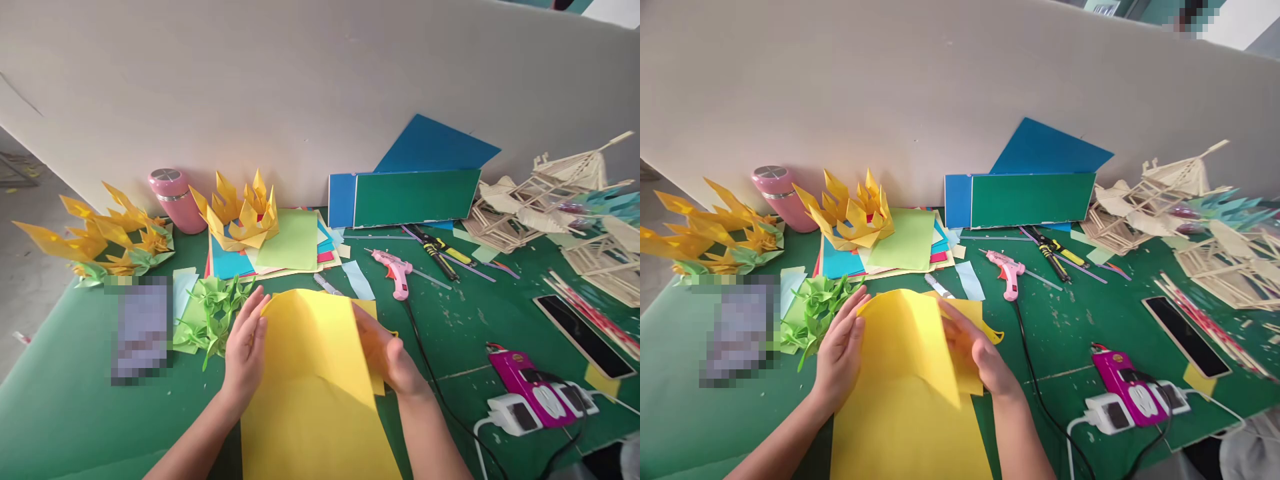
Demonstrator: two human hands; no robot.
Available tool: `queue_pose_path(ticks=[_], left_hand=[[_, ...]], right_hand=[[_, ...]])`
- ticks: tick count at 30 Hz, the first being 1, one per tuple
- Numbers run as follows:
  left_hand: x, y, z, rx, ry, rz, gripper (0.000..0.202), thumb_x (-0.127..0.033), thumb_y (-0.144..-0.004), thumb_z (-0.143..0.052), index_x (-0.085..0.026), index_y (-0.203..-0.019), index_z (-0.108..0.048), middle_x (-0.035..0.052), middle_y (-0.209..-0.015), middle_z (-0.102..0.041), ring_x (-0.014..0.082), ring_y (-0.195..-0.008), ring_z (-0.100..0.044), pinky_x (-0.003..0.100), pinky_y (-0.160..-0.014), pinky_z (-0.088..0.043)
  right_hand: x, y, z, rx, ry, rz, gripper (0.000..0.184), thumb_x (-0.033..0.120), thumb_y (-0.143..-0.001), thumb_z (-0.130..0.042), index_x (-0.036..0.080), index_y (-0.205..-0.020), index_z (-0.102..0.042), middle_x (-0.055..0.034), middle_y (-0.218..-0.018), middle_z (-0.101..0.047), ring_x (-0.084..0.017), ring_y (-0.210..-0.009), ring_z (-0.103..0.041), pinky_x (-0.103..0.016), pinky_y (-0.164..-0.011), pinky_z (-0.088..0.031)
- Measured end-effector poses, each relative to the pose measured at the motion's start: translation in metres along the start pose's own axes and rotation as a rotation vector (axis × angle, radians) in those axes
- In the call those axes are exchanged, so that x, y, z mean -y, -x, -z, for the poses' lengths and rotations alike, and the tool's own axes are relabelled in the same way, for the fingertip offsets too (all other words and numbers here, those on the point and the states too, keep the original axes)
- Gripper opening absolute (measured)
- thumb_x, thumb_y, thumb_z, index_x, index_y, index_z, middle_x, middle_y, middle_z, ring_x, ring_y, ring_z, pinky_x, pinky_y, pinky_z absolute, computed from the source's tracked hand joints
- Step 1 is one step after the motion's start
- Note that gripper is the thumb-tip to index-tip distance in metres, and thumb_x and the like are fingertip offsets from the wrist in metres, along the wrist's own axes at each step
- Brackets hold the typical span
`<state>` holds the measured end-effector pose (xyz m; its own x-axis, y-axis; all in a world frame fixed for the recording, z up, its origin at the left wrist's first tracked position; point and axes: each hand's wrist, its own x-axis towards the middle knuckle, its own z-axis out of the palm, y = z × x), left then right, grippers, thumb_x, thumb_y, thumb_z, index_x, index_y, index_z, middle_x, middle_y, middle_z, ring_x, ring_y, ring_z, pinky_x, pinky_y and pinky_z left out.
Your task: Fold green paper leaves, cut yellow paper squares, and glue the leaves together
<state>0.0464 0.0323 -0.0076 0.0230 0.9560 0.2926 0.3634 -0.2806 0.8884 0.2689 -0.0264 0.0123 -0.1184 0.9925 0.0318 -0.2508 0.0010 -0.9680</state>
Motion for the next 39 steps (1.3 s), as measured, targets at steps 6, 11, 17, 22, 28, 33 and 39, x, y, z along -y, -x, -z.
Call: queue_pose_path(ticks=[6,11,17,22,28,33,39], left_hand=[[-0.004,0.003,-0.002,-0.048,0.126,0.145,0.037,-0.048,-0.088,-0.049,-0.026,-0.111,-0.068,0.0080,-0.112,-0.067,0.0238,-0.108,-0.060,0.037,-0.092,-0.049],[-0.013,0.007,-0.004,0.091,0.372,0.372,0.054,-0.060,-0.084,-0.047,-0.022,-0.119,-0.063,0.0103,-0.117,-0.067,0.0258,-0.110,-0.062,0.034,-0.085,-0.054],[-0.021,0.008,-0.009,0.173,0.458,0.395,0.052,-0.059,-0.071,-0.065,-0.020,-0.106,-0.068,0.0105,-0.095,-0.074,0.0277,-0.094,-0.068,0.036,-0.078,-0.056],[-0.023,0.006,-0.012,0.145,0.543,0.465,0.036,-0.046,-0.068,-0.073,-0.018,-0.091,-0.068,0.0071,-0.084,-0.074,0.0245,-0.078,-0.070,0.037,-0.074,-0.058],[-0.025,0.004,-0.011,0.173,0.592,0.559,0.046,-0.049,-0.064,-0.076,-0.018,-0.097,-0.066,0.0101,-0.093,-0.075,0.0242,-0.074,-0.071,0.033,-0.061,-0.058],[-0.023,0.004,-0.013,0.083,0.559,0.562,0.050,-0.052,-0.057,-0.079,-0.019,-0.093,-0.070,0.0097,-0.094,-0.075,0.0256,-0.084,-0.071,0.035,-0.069,-0.058],[-0.017,0.002,-0.014,-0.001,0.427,0.536,0.043,-0.054,-0.052,-0.080,-0.019,-0.076,-0.075,0.0083,-0.082,-0.077,0.0249,-0.078,-0.071,0.035,-0.069,-0.058]], right_hand=[[-0.006,-0.010,-0.020,0.120,0.141,-0.038,0.051,0.057,-0.087,-0.050,0.039,-0.134,-0.047,-0.0004,-0.150,-0.036,-0.023,-0.135,-0.037,-0.043,-0.106,-0.038],[-0.021,-0.014,-0.029,0.000,0.380,-0.048,0.039,0.044,-0.087,-0.058,0.038,-0.126,-0.057,0.0006,-0.151,-0.033,-0.024,-0.140,-0.028,-0.045,-0.111,-0.032],[-0.027,-0.017,-0.037,-0.123,0.407,-0.026,0.048,0.035,-0.083,-0.063,0.037,-0.129,-0.053,-0.0038,-0.139,-0.047,-0.024,-0.130,-0.043,-0.042,-0.103,-0.043],[-0.024,-0.018,-0.041,-0.119,0.055,-0.114,0.077,0.040,-0.079,-0.066,0.035,-0.143,-0.025,-0.0082,-0.126,-0.054,-0.020,-0.099,-0.064,-0.037,-0.083,-0.055],[-0.028,-0.019,-0.043,-0.123,-0.101,-0.186,0.069,0.038,-0.074,-0.069,0.031,-0.132,-0.033,-0.0055,-0.109,-0.066,-0.023,-0.098,-0.066,-0.041,-0.084,-0.054],[-0.023,-0.021,-0.042,-0.230,-0.060,-0.144,0.073,0.038,-0.073,-0.069,0.031,-0.134,-0.030,-0.0055,-0.107,-0.067,-0.024,-0.096,-0.067,-0.041,-0.082,-0.056],[-0.024,-0.021,-0.039,-0.316,-0.039,-0.100,0.077,0.036,-0.072,-0.069,0.031,-0.136,-0.027,-0.0041,-0.101,-0.067,-0.023,-0.092,-0.068,-0.038,-0.079,-0.056]])
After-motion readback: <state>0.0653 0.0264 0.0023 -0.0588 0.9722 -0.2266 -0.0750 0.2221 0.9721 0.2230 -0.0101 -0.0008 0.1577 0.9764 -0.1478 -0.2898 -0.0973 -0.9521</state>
